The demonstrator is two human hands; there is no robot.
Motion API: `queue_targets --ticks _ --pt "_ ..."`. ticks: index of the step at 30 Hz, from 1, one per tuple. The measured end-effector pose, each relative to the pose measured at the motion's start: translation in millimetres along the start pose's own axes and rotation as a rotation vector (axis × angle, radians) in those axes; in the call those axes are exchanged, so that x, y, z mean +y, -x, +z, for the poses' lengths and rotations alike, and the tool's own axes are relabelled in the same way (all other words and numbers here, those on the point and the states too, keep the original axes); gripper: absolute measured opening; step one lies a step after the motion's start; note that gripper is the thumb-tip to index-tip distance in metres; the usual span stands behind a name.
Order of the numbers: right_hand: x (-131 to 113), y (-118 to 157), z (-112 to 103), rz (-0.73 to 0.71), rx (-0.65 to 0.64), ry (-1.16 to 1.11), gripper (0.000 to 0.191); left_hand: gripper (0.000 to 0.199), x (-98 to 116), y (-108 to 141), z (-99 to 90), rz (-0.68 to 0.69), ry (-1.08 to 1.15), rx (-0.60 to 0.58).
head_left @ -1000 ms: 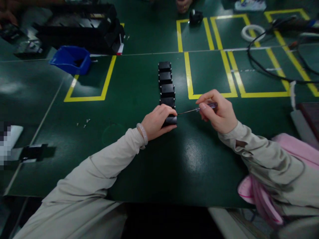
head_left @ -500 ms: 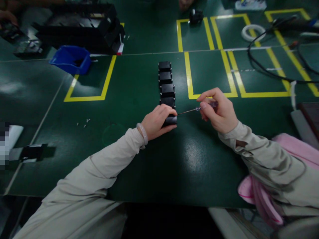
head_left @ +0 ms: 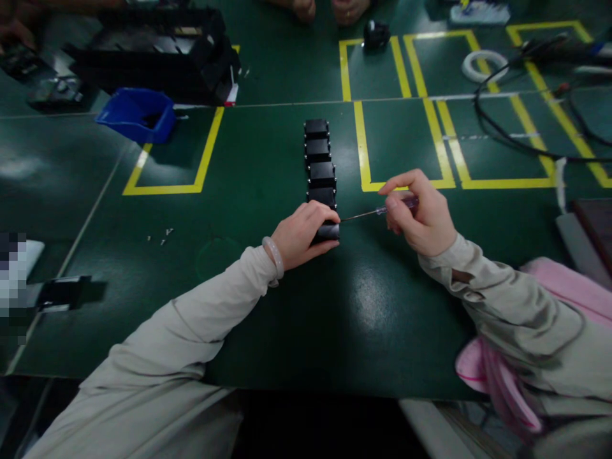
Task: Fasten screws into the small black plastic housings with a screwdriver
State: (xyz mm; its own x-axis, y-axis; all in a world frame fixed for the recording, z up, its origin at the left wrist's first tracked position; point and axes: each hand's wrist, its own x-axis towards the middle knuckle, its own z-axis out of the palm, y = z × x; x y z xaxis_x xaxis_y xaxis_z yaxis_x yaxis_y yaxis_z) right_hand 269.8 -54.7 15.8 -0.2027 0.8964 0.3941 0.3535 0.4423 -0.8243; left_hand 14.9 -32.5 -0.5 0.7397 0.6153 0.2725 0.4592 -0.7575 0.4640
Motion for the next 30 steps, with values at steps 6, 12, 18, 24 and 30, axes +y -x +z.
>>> queue_targets --ticks 6,12,18,24,30 --pt "-2.4 -0.1 -0.9 0.017 -0.018 0.017 0.021 0.030 -0.4 0.3 0.1 0.003 0.001 -0.004" --pt "1.3 0.3 0.2 0.000 0.017 0.007 0.015 0.031 -0.9 0.3 0.2 0.014 -0.001 0.005" --pt "0.5 0.0 0.6 0.015 0.028 -0.007 0.018 0.031 -1.3 0.4 0.6 0.008 0.001 0.004" --pt "1.7 0.2 0.8 0.021 0.033 0.019 0.015 0.031 -0.5 0.2 0.6 0.016 0.000 0.012" --pt "2.9 1.0 0.1 -0.002 0.031 0.010 0.010 0.032 -2.0 0.6 1.9 0.008 0.001 0.010"
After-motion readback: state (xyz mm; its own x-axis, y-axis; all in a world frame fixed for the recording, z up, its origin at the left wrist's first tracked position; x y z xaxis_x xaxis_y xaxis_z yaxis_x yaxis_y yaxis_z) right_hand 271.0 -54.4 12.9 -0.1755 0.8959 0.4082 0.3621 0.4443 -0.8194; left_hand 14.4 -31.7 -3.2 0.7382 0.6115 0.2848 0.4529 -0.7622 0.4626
